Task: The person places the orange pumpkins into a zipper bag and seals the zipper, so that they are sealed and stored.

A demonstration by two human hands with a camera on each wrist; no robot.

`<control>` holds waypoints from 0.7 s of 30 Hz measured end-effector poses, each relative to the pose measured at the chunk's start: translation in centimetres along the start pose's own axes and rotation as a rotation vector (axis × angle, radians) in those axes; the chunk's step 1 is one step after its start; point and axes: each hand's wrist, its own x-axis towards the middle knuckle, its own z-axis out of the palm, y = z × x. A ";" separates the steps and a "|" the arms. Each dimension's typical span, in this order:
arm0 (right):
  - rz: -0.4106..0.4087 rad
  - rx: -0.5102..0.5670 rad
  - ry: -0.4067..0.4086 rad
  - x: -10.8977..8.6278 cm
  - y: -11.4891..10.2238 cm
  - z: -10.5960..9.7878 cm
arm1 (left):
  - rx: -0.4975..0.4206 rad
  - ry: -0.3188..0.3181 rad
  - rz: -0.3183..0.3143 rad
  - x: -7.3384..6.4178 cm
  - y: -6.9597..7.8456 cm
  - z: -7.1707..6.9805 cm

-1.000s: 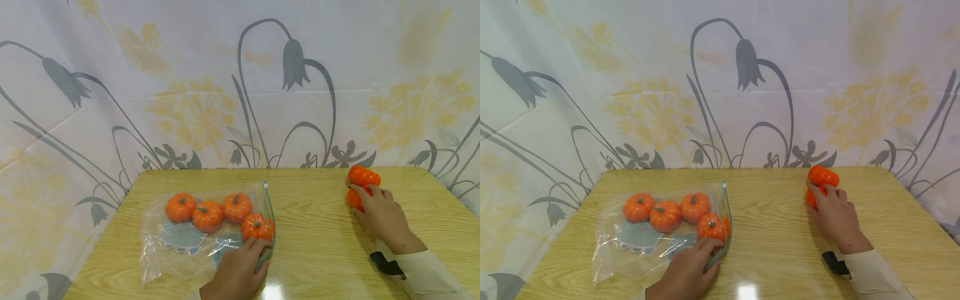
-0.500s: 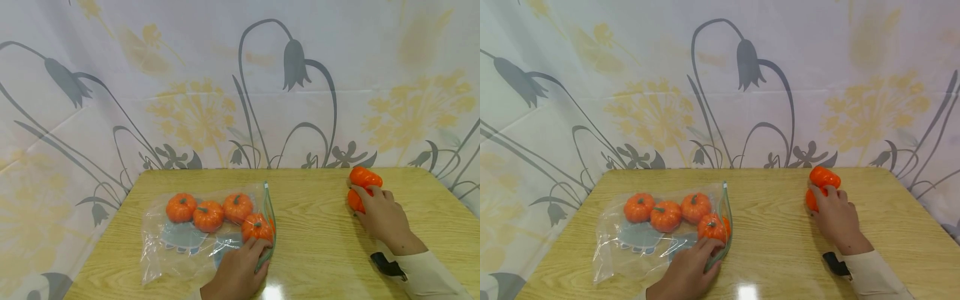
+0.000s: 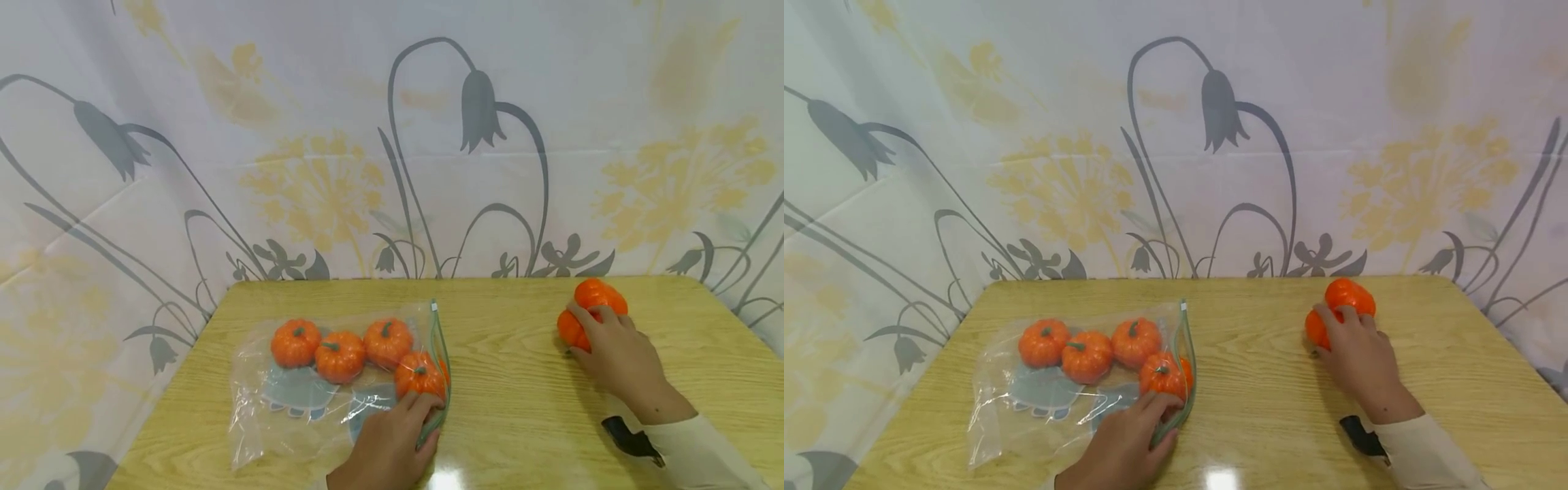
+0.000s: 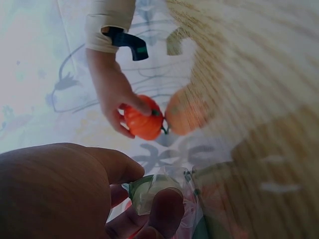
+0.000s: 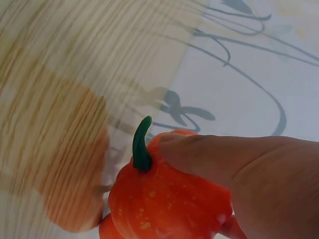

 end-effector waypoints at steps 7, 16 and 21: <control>0.008 0.023 -0.015 -0.1 -0.6 0.0 | 0.008 0.005 0.008 -0.1 0.0 0.2; -0.012 0.042 -0.022 0.1 -1.9 -0.1 | 0.012 0.009 0.011 0.0 0.0 0.0; -0.004 0.065 -0.016 0.1 -2.6 -0.1 | 0.000 -0.002 0.005 0.0 0.0 -0.2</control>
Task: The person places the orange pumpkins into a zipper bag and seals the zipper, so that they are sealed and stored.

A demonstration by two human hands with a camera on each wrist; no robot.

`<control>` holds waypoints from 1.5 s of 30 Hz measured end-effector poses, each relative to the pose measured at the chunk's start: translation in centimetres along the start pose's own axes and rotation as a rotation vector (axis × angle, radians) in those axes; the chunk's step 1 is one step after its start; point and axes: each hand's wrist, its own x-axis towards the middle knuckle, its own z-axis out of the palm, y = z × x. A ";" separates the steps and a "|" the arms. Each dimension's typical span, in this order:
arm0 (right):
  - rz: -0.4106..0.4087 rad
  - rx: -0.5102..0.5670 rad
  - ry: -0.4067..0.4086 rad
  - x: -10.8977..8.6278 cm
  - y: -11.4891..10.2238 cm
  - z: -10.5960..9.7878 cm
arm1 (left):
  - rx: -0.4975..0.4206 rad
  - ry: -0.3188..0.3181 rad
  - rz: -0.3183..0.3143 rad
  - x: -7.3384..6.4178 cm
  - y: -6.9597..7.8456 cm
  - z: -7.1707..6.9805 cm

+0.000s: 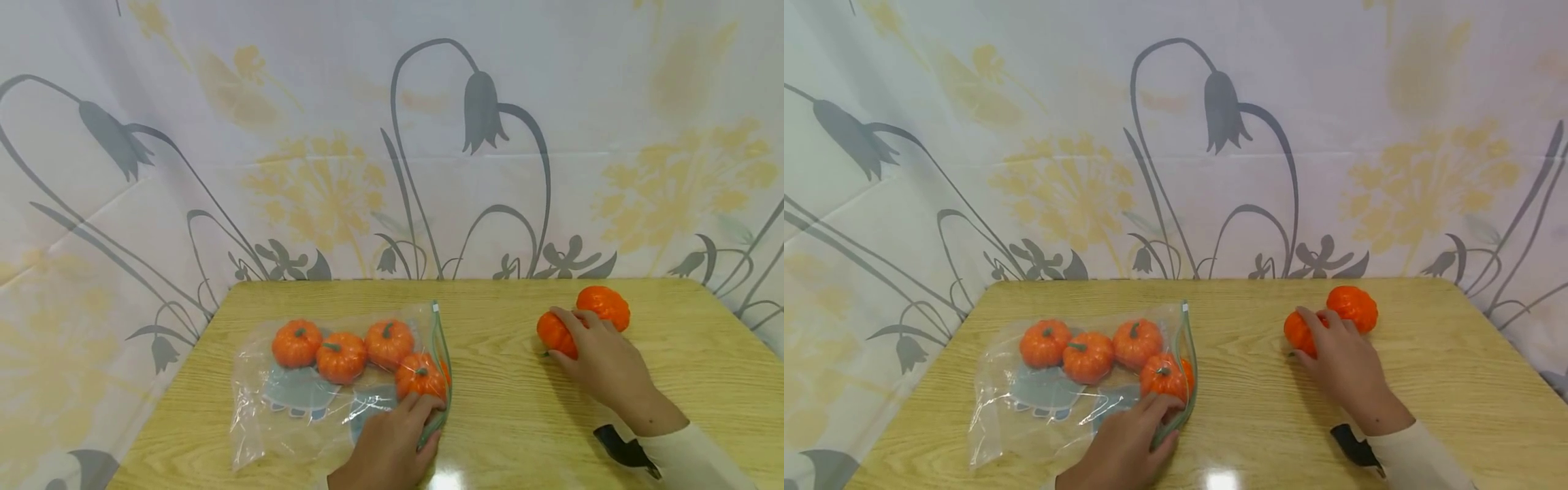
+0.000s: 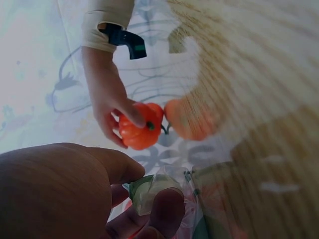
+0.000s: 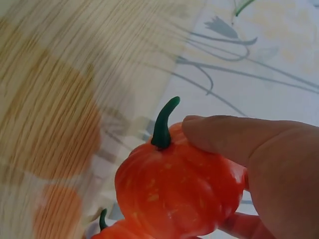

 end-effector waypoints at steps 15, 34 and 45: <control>-0.004 0.296 -0.013 0.1 -2.2 0.1 | -0.003 -0.011 0.008 0.0 -0.1 0.0; 0.064 0.563 -0.070 -0.3 -4.6 0.5 | -0.023 -0.025 -0.016 0.0 -0.1 0.0; 0.096 0.709 -0.145 -0.8 -6.1 0.9 | -0.021 0.022 0.003 -0.1 0.0 0.0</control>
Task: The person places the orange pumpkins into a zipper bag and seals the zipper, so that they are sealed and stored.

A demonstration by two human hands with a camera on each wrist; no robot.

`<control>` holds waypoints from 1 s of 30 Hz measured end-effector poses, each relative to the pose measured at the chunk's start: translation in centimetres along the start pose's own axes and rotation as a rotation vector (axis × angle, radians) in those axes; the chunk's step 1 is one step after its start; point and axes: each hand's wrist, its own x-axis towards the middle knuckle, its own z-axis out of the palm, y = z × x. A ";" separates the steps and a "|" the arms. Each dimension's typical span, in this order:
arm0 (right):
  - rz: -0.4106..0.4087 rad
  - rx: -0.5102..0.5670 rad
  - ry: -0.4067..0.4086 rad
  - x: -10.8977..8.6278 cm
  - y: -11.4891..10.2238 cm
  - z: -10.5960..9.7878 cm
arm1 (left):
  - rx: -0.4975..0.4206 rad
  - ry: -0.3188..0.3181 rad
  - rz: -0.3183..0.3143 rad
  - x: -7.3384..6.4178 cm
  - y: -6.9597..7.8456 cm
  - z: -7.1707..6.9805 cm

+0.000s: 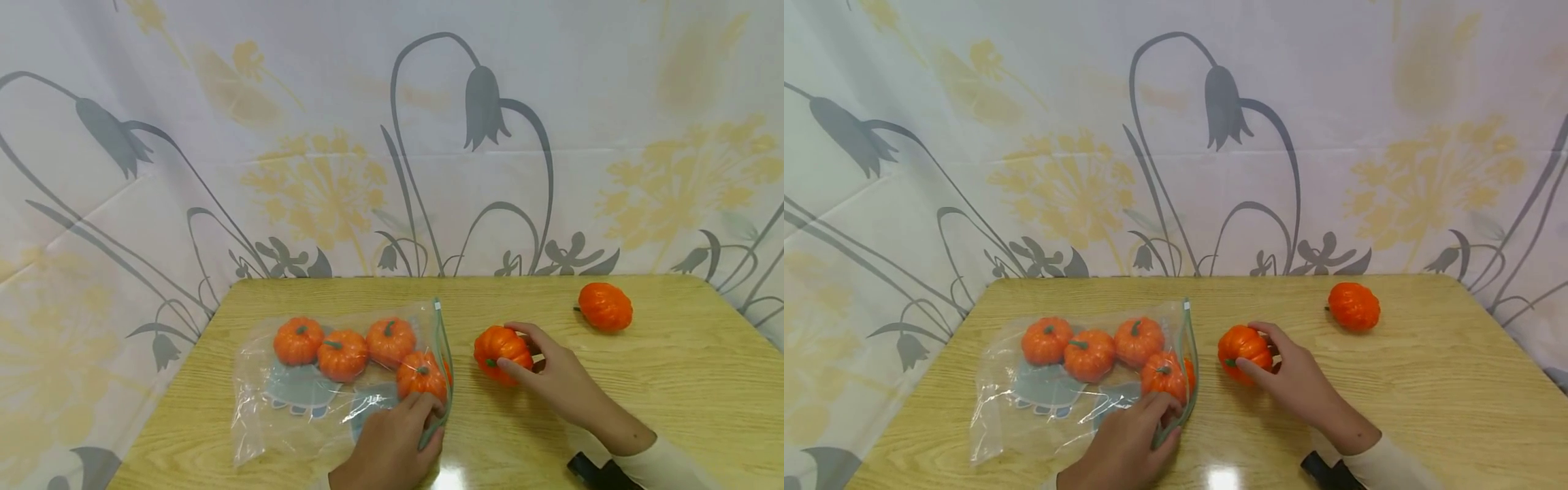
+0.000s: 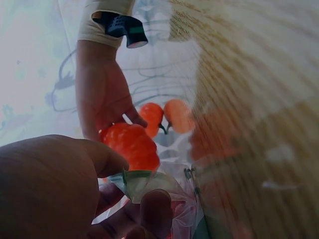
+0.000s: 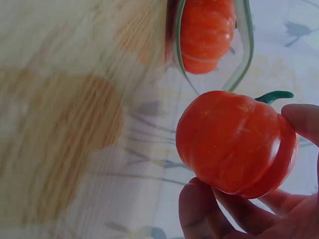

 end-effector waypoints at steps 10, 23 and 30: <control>-0.017 0.222 -0.125 -0.4 -0.4 1.3 | 0.016 0.067 0.053 -0.1 -0.1 0.0; 0.028 0.214 -0.145 0.1 -0.3 1.9 | 0.011 0.101 0.076 0.0 -0.1 0.0; 0.076 0.189 -0.110 1.2 -0.6 2.1 | 0.015 0.096 0.075 0.0 0.1 0.1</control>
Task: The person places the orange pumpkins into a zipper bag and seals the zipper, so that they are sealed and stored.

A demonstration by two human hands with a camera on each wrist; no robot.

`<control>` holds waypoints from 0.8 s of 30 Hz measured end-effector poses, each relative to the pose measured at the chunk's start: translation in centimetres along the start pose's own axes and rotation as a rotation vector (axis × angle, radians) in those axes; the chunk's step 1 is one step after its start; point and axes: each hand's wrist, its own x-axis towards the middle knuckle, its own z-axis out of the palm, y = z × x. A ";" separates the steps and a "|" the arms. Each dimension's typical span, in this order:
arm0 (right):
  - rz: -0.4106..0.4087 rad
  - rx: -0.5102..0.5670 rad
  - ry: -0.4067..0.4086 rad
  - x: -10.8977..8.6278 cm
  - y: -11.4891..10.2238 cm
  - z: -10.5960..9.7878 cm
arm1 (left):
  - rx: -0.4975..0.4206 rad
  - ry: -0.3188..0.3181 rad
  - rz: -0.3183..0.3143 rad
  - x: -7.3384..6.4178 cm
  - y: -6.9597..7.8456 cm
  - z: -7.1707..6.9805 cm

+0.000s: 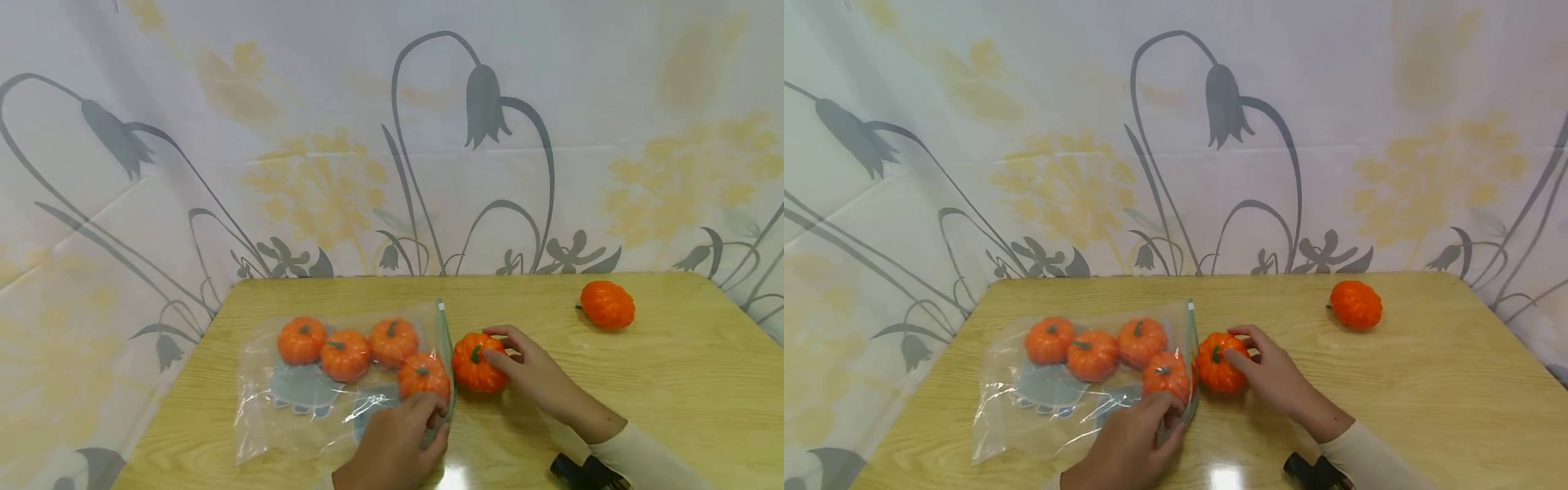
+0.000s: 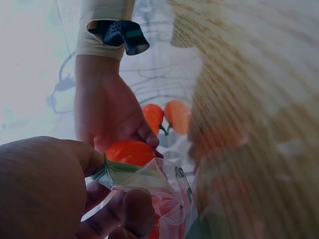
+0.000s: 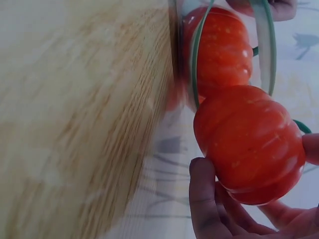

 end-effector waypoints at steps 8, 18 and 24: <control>0.011 0.038 0.060 0.9 -0.1 1.0 | 0.006 0.012 -0.008 0.0 0.0 0.0; -0.006 0.126 0.025 1.1 0.3 1.8 | -0.005 0.085 0.031 0.2 0.0 0.0; 0.013 0.194 -0.054 1.0 0.5 2.0 | -0.033 0.122 0.026 0.2 0.2 0.0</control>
